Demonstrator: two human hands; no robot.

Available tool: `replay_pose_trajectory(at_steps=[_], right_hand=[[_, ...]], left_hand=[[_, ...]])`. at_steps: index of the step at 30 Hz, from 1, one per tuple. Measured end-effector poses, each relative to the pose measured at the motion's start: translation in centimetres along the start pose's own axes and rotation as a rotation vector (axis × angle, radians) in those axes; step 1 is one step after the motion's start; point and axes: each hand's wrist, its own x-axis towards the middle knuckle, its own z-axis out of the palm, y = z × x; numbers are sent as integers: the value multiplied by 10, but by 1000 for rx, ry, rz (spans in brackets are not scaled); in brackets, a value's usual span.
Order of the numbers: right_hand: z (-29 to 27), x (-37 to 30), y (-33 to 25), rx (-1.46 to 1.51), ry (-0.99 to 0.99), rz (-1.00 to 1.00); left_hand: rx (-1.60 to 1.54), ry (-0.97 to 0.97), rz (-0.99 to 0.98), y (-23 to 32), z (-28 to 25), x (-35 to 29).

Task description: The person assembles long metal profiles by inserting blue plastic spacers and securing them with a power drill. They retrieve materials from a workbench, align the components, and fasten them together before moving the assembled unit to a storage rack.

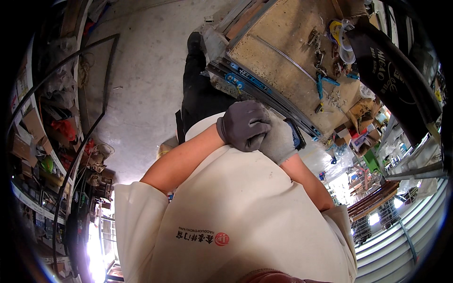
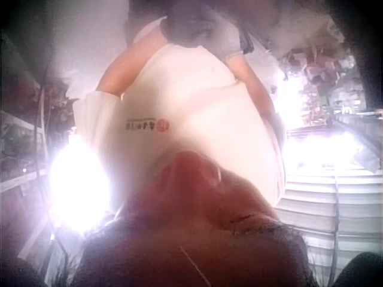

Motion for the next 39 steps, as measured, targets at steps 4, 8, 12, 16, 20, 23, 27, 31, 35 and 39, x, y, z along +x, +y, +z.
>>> replay_pose_trajectory(at_steps=[4,8,12,16,20,23,27,31,35,39], right_hand=[[3,0,6,-16,-4,-15],[-1,2,1,-24,-7,-30],[-2,1,2,12,-11,-46],[-2,2,2,-77,28,-74],[-9,0,-9,-82,6,-36],[-14,-2,-9,-100,-31,-28],[-9,-9,4,-105,-40,-86],[-12,-26,6,-56,48,-103],[-6,-40,21,38,127,-85],[24,-64,57,220,274,-33]], left_hand=[[9,9,3,0,1,-2],[17,8,8,0,0,0],[6,13,5,1,1,-2],[13,20,5,3,0,0],[22,23,-5,1,1,-2],[32,38,-8,3,3,-4],[67,24,-16,19,5,2],[83,-55,12,32,9,12],[25,-145,52,32,24,22],[-48,-372,83,32,44,29]])
